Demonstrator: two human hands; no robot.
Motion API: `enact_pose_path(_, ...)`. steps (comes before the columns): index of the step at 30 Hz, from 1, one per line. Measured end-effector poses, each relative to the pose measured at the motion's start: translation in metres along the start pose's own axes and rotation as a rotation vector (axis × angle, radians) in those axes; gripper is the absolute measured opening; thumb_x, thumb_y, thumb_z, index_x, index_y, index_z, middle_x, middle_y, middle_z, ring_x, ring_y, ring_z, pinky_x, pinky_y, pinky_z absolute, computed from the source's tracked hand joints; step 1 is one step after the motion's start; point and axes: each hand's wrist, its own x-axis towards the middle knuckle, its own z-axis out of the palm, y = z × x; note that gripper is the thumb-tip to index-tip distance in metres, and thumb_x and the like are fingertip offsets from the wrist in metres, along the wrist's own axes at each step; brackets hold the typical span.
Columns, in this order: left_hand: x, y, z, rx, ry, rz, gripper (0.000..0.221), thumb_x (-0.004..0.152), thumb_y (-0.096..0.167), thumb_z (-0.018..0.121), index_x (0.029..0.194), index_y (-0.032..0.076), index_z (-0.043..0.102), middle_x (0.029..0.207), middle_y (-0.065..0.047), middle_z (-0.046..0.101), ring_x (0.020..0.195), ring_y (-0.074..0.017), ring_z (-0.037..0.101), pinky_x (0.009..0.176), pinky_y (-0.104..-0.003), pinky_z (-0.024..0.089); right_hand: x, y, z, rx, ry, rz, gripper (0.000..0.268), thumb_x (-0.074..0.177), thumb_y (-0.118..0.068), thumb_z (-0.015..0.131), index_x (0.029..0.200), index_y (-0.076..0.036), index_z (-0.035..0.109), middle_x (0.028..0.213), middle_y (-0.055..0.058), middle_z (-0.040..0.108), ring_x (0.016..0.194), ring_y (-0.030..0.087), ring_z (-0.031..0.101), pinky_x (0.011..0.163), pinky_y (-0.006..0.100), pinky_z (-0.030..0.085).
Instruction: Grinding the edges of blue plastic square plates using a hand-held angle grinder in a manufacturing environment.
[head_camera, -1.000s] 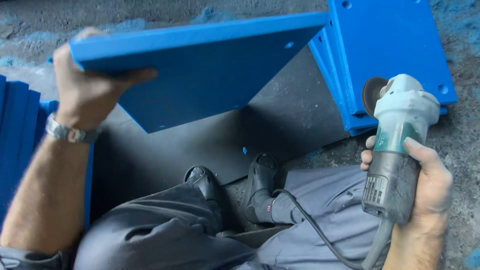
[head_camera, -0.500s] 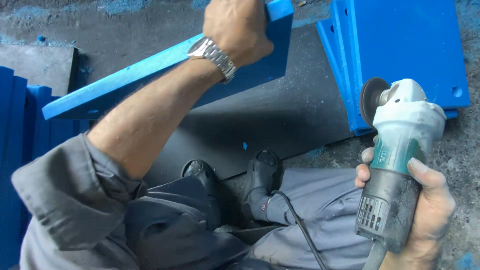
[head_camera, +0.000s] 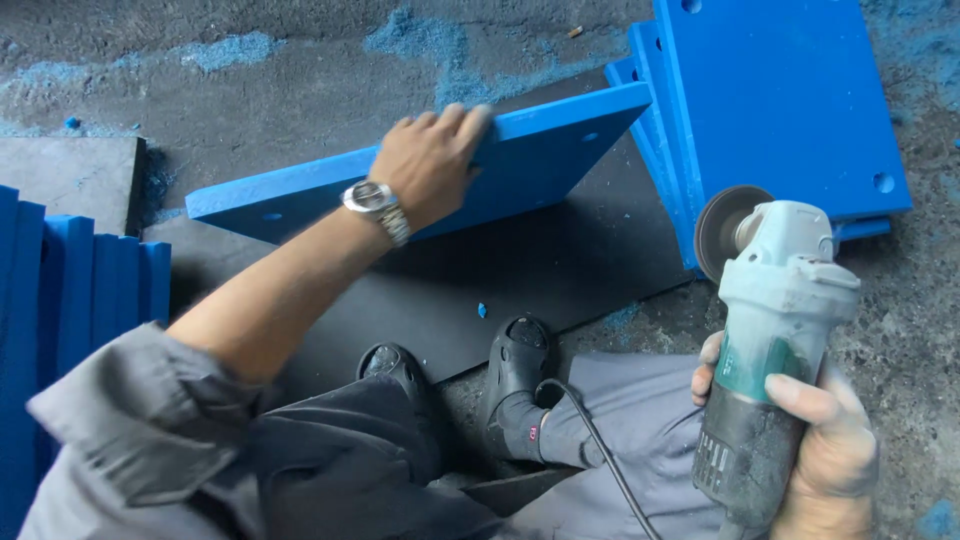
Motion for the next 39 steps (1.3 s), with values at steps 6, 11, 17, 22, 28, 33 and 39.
enact_pose_path(6, -0.109, -0.071, -0.043, 0.103, -0.023, -0.115, 0.053, 0.092, 0.049, 0.075, 0.122, 0.008, 0.061, 0.106, -0.014, 0.07, 0.093, -0.0293, 0.07, 0.077, -0.043, 0.055, 0.003, 0.016, -0.004, -0.107, 0.021, 0.028, 0.083, 0.081, -0.022, 0.063, 0.154, 0.01, 0.039, 0.104, 0.029, 0.064, 0.086, 0.034, 0.068, 0.074, 0.046, 0.06)
enact_pose_path(11, -0.184, -0.091, -0.056, 0.135, 0.0, -0.28, 0.054, 0.092, 0.055, 0.079, 0.115, 0.007, 0.067, 0.103, -0.013, 0.072, 0.089, -0.0268, 0.07, 0.08, -0.043, 0.054, 0.008, 0.026, 0.002, -0.119, 0.005, 0.043, 0.077, 0.087, -0.019, 0.065, 0.155, 0.009, 0.04, 0.104, 0.028, 0.065, 0.088, 0.033, 0.069, 0.073, 0.045, 0.059)
enact_pose_path(17, -0.22, -0.071, -0.027, -0.184, 0.366, -0.455, 0.056, 0.081, 0.039, 0.1, 0.115, 0.009, 0.067, 0.108, -0.01, 0.074, 0.096, -0.0236, 0.074, 0.08, -0.035, 0.059, 0.01, 0.025, 0.025, -0.145, 0.006, 0.03, 0.071, 0.086, -0.022, 0.063, 0.147, 0.009, 0.045, 0.104, 0.023, 0.065, 0.087, 0.03, 0.068, 0.074, 0.043, 0.059)
enact_pose_path(22, -0.226, -0.05, 0.003, -0.736, 0.509, -0.651, 0.056, 0.075, 0.017, 0.1, 0.115, 0.008, 0.062, 0.108, -0.012, 0.077, 0.098, -0.0206, 0.076, 0.085, -0.035, 0.063, 0.015, 0.031, 0.057, -0.116, -0.065, 0.014, 0.069, 0.087, -0.021, 0.063, 0.145, 0.011, 0.046, 0.104, 0.025, 0.065, 0.085, 0.031, 0.069, 0.071, 0.042, 0.059)
enact_pose_path(28, -0.229, -0.044, 0.005, -0.727, 0.441, -0.68, 0.055, 0.078, 0.019, 0.096, 0.116, 0.006, 0.058, 0.112, -0.014, 0.077, 0.103, -0.022, 0.076, 0.082, -0.034, 0.064, 0.007, 0.031, 0.117, -0.154, -0.076, 0.065, 0.057, 0.093, -0.02, 0.059, 0.139, 0.011, 0.048, 0.102, 0.023, 0.066, 0.084, 0.029, 0.07, 0.071, 0.04, 0.059)
enact_pose_path(33, -0.229, -0.041, 0.003, -0.782, 0.486, -0.664, 0.054, 0.078, 0.019, 0.095, 0.114, 0.006, 0.058, 0.111, -0.012, 0.077, 0.102, -0.0222, 0.077, 0.082, -0.035, 0.065, -0.01, 0.051, 0.171, -0.114, -0.094, 0.194, 0.048, 0.091, -0.018, 0.061, 0.131, 0.006, 0.051, 0.099, 0.019, 0.067, 0.078, 0.026, 0.07, 0.066, 0.039, 0.061)
enact_pose_path(39, -0.235, -0.042, 0.008, -0.73, 0.44, -0.686, 0.055, 0.078, 0.022, 0.095, 0.115, 0.007, 0.058, 0.11, -0.013, 0.077, 0.099, -0.0225, 0.077, 0.077, -0.035, 0.065, -0.019, 0.071, 0.231, -0.129, -0.349, 0.335, 0.046, 0.087, -0.018, 0.069, 0.126, 0.002, 0.052, 0.097, 0.015, 0.069, 0.076, 0.021, 0.071, 0.066, 0.036, 0.062)
